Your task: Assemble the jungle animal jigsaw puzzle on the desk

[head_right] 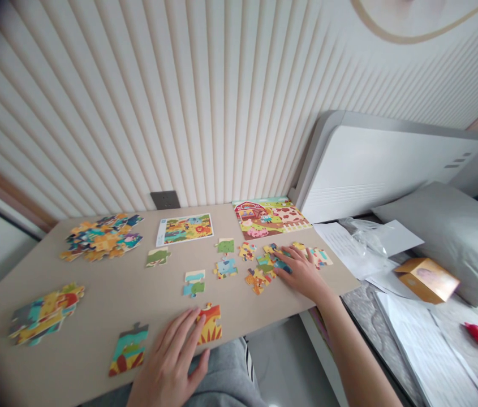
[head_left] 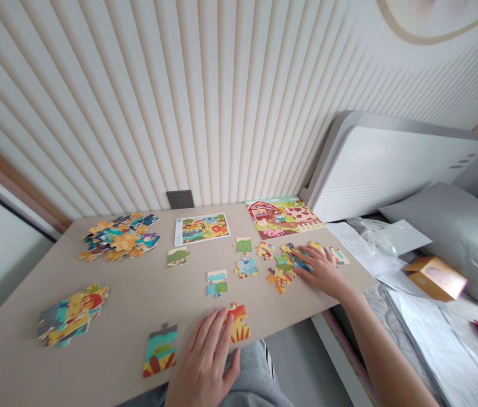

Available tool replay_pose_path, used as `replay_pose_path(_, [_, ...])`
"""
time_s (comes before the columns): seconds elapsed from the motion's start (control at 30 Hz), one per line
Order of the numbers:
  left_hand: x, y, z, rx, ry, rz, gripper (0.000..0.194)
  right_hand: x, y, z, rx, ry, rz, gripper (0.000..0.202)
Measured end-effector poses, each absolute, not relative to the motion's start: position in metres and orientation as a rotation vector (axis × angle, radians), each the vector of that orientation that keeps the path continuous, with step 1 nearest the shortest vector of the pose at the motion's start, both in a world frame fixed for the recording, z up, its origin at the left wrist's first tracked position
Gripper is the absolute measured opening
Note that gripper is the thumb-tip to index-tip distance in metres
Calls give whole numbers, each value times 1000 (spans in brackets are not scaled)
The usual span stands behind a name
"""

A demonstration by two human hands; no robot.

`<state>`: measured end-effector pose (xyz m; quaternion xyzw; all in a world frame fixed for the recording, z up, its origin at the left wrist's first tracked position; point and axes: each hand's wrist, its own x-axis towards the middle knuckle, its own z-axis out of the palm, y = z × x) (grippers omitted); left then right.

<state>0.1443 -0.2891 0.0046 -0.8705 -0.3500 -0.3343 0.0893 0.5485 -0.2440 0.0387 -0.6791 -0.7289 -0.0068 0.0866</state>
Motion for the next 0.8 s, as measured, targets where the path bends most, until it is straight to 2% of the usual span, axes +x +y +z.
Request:
replay_pose_path(0.33, [146,-289,10,-2592,-1034,-1029,49,561,-244,37,-1986,-2141,-254,39])
replay_pose_path(0.57, [146,-289,10,-2590,-1051,-1039,47,538,-259,41,-1851,-2252,-190,31])
replay_pose_path(0.8, [146,-289,12,-2603,-1037,-1021,48,546,-254,40,-1977,-2242,-31,62])
